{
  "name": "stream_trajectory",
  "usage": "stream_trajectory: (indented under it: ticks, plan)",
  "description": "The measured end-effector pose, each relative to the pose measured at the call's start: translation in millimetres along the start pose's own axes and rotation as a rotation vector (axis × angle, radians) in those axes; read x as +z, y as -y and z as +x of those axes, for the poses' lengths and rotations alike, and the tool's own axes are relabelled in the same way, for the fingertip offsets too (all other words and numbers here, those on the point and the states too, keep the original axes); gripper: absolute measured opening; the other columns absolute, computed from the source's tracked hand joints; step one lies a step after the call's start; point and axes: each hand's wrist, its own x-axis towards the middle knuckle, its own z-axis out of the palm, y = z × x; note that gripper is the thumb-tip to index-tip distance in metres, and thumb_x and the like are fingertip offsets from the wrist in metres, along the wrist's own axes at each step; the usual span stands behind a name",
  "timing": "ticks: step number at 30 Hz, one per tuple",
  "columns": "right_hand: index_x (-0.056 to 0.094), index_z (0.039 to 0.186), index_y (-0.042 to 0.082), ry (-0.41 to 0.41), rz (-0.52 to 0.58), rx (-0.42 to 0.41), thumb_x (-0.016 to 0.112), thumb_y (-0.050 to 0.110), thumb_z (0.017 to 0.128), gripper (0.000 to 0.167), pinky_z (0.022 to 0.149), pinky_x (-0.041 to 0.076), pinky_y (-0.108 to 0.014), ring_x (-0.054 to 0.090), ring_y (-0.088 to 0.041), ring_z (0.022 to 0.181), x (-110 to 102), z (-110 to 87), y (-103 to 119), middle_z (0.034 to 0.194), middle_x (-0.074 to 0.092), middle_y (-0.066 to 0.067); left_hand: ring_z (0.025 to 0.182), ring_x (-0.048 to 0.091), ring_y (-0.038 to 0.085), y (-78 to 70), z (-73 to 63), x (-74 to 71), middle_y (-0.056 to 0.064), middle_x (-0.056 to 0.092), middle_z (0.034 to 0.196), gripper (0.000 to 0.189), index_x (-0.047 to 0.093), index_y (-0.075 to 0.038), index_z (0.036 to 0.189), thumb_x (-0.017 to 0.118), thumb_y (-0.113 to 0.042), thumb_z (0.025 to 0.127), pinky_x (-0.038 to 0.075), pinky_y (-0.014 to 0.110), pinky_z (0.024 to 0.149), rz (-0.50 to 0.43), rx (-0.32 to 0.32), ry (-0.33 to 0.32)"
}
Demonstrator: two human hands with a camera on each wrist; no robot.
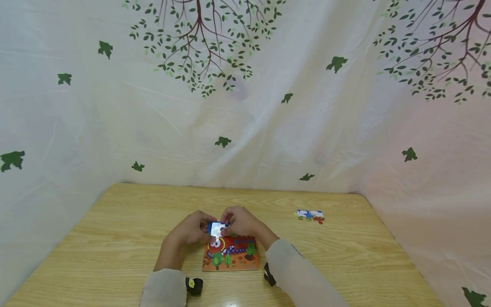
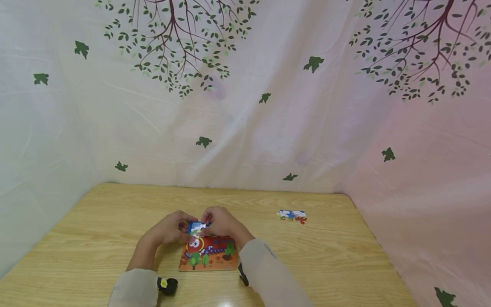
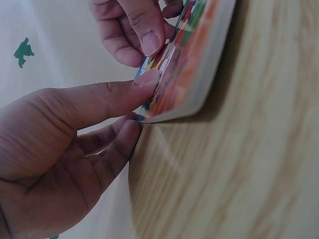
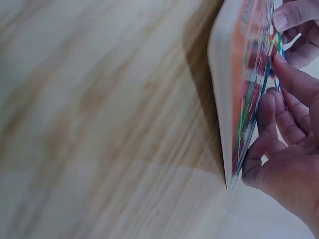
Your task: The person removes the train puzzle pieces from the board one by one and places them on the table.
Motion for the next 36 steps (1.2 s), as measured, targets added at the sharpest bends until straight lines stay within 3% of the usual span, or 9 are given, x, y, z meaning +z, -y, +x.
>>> stream_trajectory:
  ticks: [8, 24, 36]
  plan:
    - [0.071, 0.103, 0.013, -0.014, 0.004, -0.021, 0.085, 0.01, 0.084, 0.024, 0.077, 0.049, -0.031, 0.058, -0.013, 0.083, -0.1, -0.4, 0.3, 0.093, 0.064, 0.002, 0.102, 0.061, 0.021, -0.6, -1.1, 0.8, 0.004, 0.063, 0.116, 0.05, 0.074, -0.01, 0.121, 0.092, -0.01, 0.075, 0.053, 0.046, 0.092, 0.008, -0.016, -0.013]
    - [0.069, 0.098, 0.013, -0.047, 0.036, -0.017, 0.08, 0.011, 0.089, 0.014, 0.077, 0.049, -0.031, 0.059, -0.014, 0.085, -0.2, -3.5, -2.6, 0.091, 0.064, 0.003, 0.097, 0.062, 0.019, 1.0, -0.1, 0.7, 0.003, 0.066, 0.109, 0.051, 0.073, -0.006, 0.122, 0.092, -0.009, 0.075, 0.054, 0.044, 0.091, -0.012, -0.012, -0.004]
    - [0.071, 0.105, 0.006, -0.082, 0.239, -0.056, 0.069, 0.005, 0.097, 0.008, 0.077, 0.056, -0.037, 0.067, -0.018, 0.084, -9.2, -8.3, -16.1, 0.094, 0.067, -0.006, 0.102, 0.059, 0.022, 0.4, -1.2, 1.2, 0.005, 0.062, 0.116, 0.051, 0.074, -0.011, 0.122, 0.093, -0.013, 0.075, 0.051, 0.048, 0.095, 0.031, -0.022, -0.017]
